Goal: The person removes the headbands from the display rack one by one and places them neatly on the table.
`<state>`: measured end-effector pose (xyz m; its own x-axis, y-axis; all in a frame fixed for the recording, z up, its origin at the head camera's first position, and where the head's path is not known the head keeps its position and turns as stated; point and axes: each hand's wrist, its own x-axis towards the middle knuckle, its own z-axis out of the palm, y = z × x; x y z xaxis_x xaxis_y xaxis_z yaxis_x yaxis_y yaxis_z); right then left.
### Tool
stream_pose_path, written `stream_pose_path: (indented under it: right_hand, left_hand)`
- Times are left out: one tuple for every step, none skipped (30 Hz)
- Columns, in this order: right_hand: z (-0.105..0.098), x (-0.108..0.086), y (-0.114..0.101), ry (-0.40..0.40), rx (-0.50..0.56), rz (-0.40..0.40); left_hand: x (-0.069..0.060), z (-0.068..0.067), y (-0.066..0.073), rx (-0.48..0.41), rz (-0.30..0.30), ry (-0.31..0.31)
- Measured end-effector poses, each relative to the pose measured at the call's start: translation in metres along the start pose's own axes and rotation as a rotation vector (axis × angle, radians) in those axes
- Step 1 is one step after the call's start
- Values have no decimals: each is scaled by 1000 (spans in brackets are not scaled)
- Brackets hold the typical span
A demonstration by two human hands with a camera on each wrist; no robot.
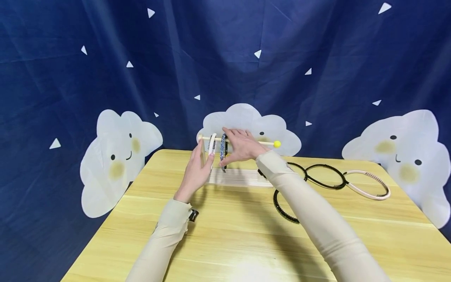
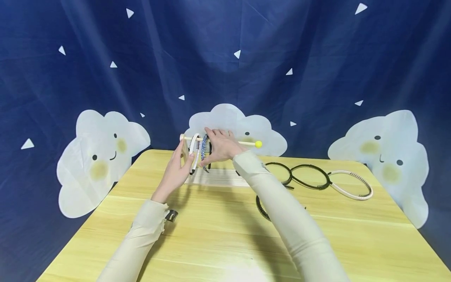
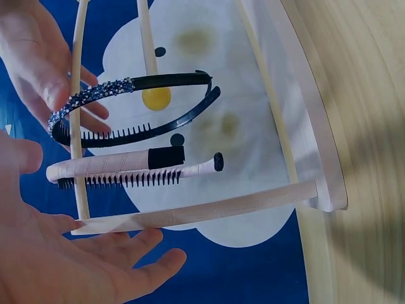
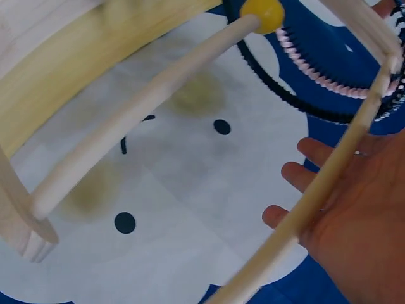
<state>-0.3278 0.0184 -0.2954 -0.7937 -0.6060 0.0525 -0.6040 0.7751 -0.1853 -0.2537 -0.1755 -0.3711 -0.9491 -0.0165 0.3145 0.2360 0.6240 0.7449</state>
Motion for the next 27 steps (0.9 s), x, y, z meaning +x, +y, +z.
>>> stream_pose_path:
  right_hand:
    - [1,1,1,-7,0,4]
    - [1,1,2,-12,3,6]
    - [2,1,3,-16,5,7]
    - [2,1,3,-19,8,7]
    - [3,2,4,-20,10,7]
    - [3,2,4,-21,9,8]
    - [3,2,4,-23,11,10]
    - [3,2,4,-24,10,12]
    - [3,2,4,-25,6,15]
    - [3,3,4,-25,3,18]
    - [4,3,4,-26,2,20]
    - [4,3,4,-27,-1,23]
    - [4,4,4,-26,-1,24]
    - [4,4,4,-24,-2,22]
    - [4,5,3,-22,-3,22]
    - [4,5,3,-20,-4,23]
    - [4,5,3,-20,-4,22]
    - [4,5,3,-20,-7,21]
    - [4,5,3,-21,-8,18]
    - [4,5,4,-22,-9,16]
    - [4,5,4,-23,-12,15]
    - [4,4,4,-25,-15,15]
    - [3,4,5,-25,-15,14]
    - [2,3,6,-24,-14,12]
    - [1,2,6,-22,-11,8]
    - [0,2,6,-16,-10,6]
    - [-1,1,7,-11,-7,4]
  left_hand:
    - [0,0,0,1,-1,-1]
    - [0,0,0,1,0,-2]
    - [0,1,0,2,0,-3]
    - [1,1,-1,5,-2,-2]
    - [1,1,-1,7,-3,0]
    - [1,1,-1,7,-1,2]
    - [2,1,-2,8,-1,2]
    - [2,1,-2,9,-1,5]
    - [2,1,-2,10,-1,7]
    - [3,1,-2,10,-2,8]
    - [3,2,-2,10,-1,9]
    - [3,2,-2,10,0,10]
    - [3,2,-2,12,-1,11]
    - [3,1,-3,14,0,12]
    - [3,1,-3,14,1,12]
    - [3,1,-3,14,3,12]
    - [3,1,-3,13,5,12]
    - [4,1,-3,13,6,12]
    - [3,1,-3,11,7,11]
    - [3,1,-3,10,8,11]
    - [3,1,-3,8,8,9]
    - [3,1,-3,6,7,7]
    - [3,1,-4,5,6,6]
    - [3,1,-4,3,5,5]
    - [3,1,-4,2,4,4]
    - [3,1,-4,3,4,4]
    - [3,1,-4,3,4,5]
